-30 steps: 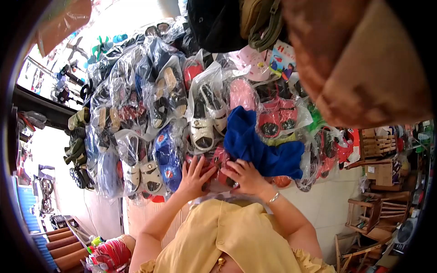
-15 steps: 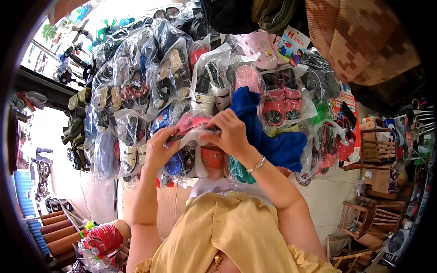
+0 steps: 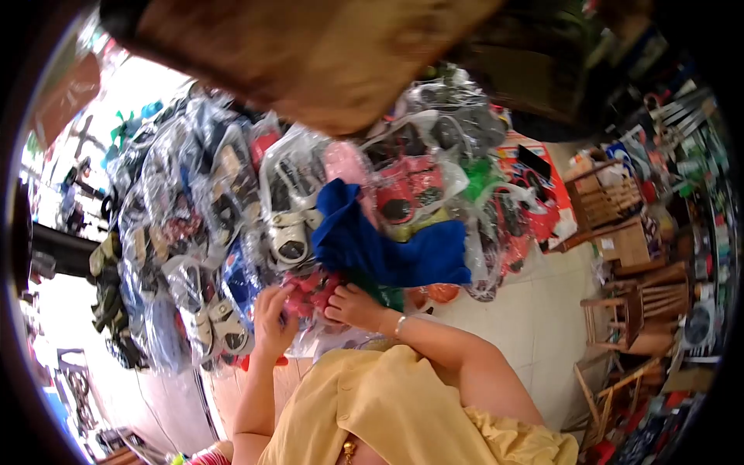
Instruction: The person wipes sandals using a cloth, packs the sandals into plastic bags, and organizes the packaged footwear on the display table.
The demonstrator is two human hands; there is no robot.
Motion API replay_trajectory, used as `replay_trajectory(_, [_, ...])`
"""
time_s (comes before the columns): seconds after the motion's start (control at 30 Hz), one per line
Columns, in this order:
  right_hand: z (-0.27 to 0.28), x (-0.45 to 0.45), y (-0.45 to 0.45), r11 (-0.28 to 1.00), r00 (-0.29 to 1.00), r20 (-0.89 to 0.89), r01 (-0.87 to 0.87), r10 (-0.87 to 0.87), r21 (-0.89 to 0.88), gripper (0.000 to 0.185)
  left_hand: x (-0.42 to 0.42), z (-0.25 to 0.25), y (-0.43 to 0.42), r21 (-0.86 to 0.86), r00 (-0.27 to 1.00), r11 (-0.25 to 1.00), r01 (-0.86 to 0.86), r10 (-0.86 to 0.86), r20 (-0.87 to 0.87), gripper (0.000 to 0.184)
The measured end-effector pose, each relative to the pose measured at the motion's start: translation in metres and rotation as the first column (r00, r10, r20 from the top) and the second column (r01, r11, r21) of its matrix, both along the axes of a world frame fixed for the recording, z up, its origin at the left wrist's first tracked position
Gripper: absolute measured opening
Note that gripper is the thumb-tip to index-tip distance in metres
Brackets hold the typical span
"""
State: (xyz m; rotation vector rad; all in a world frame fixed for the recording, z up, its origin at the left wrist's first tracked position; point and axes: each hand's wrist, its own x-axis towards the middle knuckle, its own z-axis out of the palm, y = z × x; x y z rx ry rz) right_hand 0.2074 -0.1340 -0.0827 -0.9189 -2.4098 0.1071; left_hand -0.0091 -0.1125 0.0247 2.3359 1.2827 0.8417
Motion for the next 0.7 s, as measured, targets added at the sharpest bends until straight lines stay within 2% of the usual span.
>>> replay_trajectory(0.03, [0.001, 0.001, -0.003, 0.999, 0.994, 0.106, -0.01, 0.014, -0.042, 0.019, 0.001, -0.011, 0.007, 0.041, 0.996, 0.999, 0.036, -0.033, -0.083, 0.058])
replay_trajectory(0.07, [0.001, 0.006, -0.005, 0.999, 0.994, 0.106, 0.015, -0.011, -0.038, 0.019, 0.008, -0.028, 0.007, 0.045, 0.995, 0.997, 0.062, -0.058, -0.083, 0.058])
replay_trajectory(0.13, [0.026, 0.014, -0.002, 0.913, 0.964, -0.26, -0.154, 0.055, -0.377, 0.037, 0.016, -0.054, 0.001, 0.013, 0.881, 0.997, 0.073, -0.058, -0.469, 0.069])
replay_trajectory(0.17, [0.039, 0.022, 0.005, 0.984, 0.944, -0.328, -0.035, -0.025, -0.176, 0.052, 0.013, -0.057, 0.003, -0.084, 0.896, 0.995, 0.051, -0.083, -0.435, 0.075])
replay_trajectory(0.2, [0.064, 0.039, 0.013, 0.988, 0.938, -0.311, 0.14, -0.156, -0.073, 0.053, 0.014, -0.045, 0.01, -0.137, 0.892, 0.99, 0.039, -0.096, -0.442, 0.072])
replay_trajectory(0.27, [0.08, 0.059, 0.023, 0.849, 0.799, -0.302, 0.522, -0.52, -0.082, 0.055, 0.02, -0.021, 0.021, -0.241, 0.968, 0.97, -0.027, -0.035, -0.249, 0.073])
replay_trajectory(0.3, [0.07, 0.068, 0.022, 0.834, 0.782, -0.308, 0.547, -0.542, -0.078, 0.055, 0.023, -0.022, 0.028, -0.209, 0.983, 0.977, -0.041, 0.003, -0.182, 0.075])
replay_trajectory(0.37, [0.042, 0.085, 0.021, 0.73, 0.751, 0.084, 0.657, -0.655, -0.188, 0.056, 0.045, -0.004, 0.037, -0.092, 0.982, 0.994, 0.052, -0.068, -0.178, 0.081])
replay_trajectory(0.4, [0.041, 0.088, 0.016, 0.707, 0.728, 0.08, 0.682, -0.681, -0.186, 0.056, 0.062, 0.004, 0.041, -0.062, 0.978, 0.994, 0.09, -0.1, -0.181, 0.083])
replay_trajectory(0.43, [0.044, 0.086, 0.011, 0.792, 0.818, -0.028, 0.546, -0.574, -0.272, 0.054, 0.078, 0.006, 0.046, -0.057, 0.975, 0.991, 0.121, -0.13, -0.181, 0.083])
replay_trajectory(0.47, [0.047, 0.081, 0.006, 0.858, 0.879, -0.151, 0.385, -0.453, -0.34, 0.053, 0.092, 0.008, 0.049, -0.019, 0.945, 0.986, 0.169, -0.167, -0.28, 0.084])
replay_trajectory(0.5, [0.062, 0.077, 0.001, 0.898, 0.88, -0.268, 0.302, -0.391, -0.319, 0.049, 0.104, 0.009, 0.051, 0.017, 0.906, 0.977, 0.215, -0.193, -0.376, 0.086])
replay_trajectory(0.53, [0.083, 0.074, -0.006, 0.934, 0.868, -0.383, 0.216, -0.317, -0.284, 0.046, 0.11, -0.002, 0.058, 0.063, 0.915, 0.962, 0.267, -0.232, -0.332, 0.085])
replay_trajectory(0.6, [0.107, 0.083, -0.015, 0.929, 0.847, -0.426, 0.188, -0.317, -0.317, 0.046, 0.121, -0.011, 0.068, -0.174, 0.924, 0.911, 0.373, -0.381, -0.015, 0.077])
replay_trajectory(0.63, [0.112, 0.093, -0.017, 0.944, 0.797, -0.521, 0.18, -0.304, -0.276, 0.049, 0.127, -0.007, 0.067, -0.299, 0.886, 0.834, 0.464, -0.438, 0.153, 0.063])
replay_trajectory(0.67, [0.114, 0.103, -0.02, 0.956, 0.74, -0.609, 0.177, -0.286, -0.233, 0.052, 0.136, -0.005, 0.051, -0.618, 0.9, 0.674, 0.406, -0.177, 0.398, 0.054])
replay_trajectory(0.7, [0.104, 0.109, -0.023, 0.946, 0.666, -0.679, 0.144, -0.309, -0.29, 0.057, 0.153, 0.007, 0.038, -0.619, 0.891, 0.682, 0.39, -0.11, 0.44, 0.054])
